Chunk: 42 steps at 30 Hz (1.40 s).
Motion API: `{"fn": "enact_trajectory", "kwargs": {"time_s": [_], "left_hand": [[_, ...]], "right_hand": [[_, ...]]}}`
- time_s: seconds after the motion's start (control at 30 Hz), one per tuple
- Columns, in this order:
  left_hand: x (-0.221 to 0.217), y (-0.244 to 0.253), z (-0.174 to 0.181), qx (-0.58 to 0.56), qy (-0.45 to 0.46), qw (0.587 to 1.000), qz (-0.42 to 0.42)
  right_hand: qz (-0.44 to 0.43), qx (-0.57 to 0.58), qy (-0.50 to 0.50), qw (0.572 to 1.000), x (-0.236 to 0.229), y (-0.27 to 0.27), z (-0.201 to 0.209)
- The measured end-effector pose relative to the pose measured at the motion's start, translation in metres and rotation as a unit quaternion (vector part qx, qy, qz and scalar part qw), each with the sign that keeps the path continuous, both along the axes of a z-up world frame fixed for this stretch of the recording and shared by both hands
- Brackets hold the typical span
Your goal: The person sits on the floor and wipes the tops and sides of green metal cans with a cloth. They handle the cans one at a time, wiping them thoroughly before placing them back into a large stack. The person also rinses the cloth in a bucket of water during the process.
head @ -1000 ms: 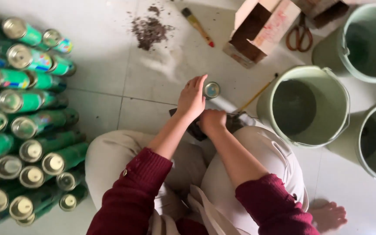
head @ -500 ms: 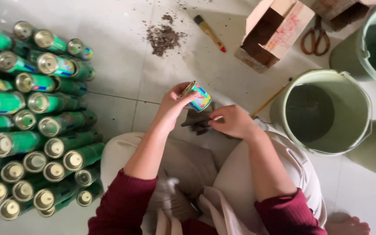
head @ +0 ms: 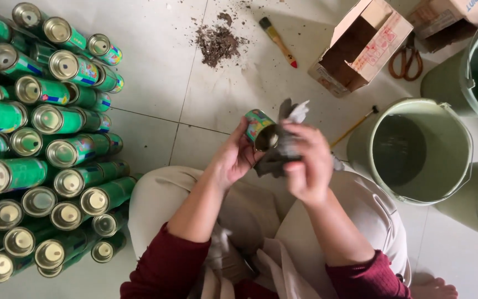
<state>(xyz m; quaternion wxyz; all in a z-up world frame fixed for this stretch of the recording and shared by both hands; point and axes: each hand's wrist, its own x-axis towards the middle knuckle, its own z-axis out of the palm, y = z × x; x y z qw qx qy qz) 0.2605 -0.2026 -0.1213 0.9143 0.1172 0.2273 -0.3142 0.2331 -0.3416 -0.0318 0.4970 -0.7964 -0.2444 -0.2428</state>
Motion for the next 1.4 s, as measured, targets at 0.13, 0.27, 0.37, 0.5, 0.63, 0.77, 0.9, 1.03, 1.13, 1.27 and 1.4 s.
{"fn": "enact_trajectory", "kwargs": {"time_s": [0.13, 0.27, 0.37, 0.5, 0.63, 0.77, 0.9, 1.03, 1.13, 1.27, 1.4], "left_hand": [[0.002, -0.005, -0.020, 0.021, -0.007, 1.000, -0.004], [-0.005, -0.007, -0.043, 0.076, -0.021, 0.997, -0.002], [-0.004, -0.012, -0.057, 0.108, -0.041, 0.993, -0.008], [-0.013, -0.018, -0.066, 0.156, -0.061, 0.986, -0.014], [-0.010, -0.015, -0.041, 0.120, -0.073, 0.990, 0.019], [-0.009, -0.008, -0.020, 0.235, -0.138, 0.962, 0.003], [-0.009, -0.006, 0.008, 0.393, -0.185, 0.901, -0.019], [-0.009, -0.003, -0.007, 0.419, -0.232, 0.874, -0.083], [-0.010, -0.002, -0.009, 0.404, -0.299, 0.858, -0.104], [-0.011, -0.003, -0.001, 0.403, -0.409, 0.813, -0.100], [-0.016, -0.007, 0.014, 0.606, -0.452, 0.645, -0.118]], "right_hand": [[-0.028, -0.225, -0.034, 0.973, 0.023, 0.022, -0.015], [-0.013, -0.100, -0.035, 0.994, 0.028, 0.013, -0.035], [-0.078, 0.016, 0.022, 0.997, 0.029, 0.008, -0.035], [-0.246, 0.218, 0.197, 0.924, 0.024, -0.014, -0.078], [-0.273, 0.352, 0.319, 0.837, 0.021, 0.006, -0.042], [-0.043, 0.042, 0.274, 0.960, 0.007, 0.017, -0.021], [-0.006, -0.168, 0.199, 0.965, 0.004, 0.019, -0.028], [0.004, -0.077, 0.276, 0.958, 0.010, 0.010, -0.039], [0.040, 0.146, 0.394, 0.907, 0.013, 0.007, -0.051], [0.064, 0.523, 0.566, 0.635, 0.008, 0.004, -0.093], [-0.037, 0.609, 0.598, 0.519, 0.006, 0.025, -0.042]]}}
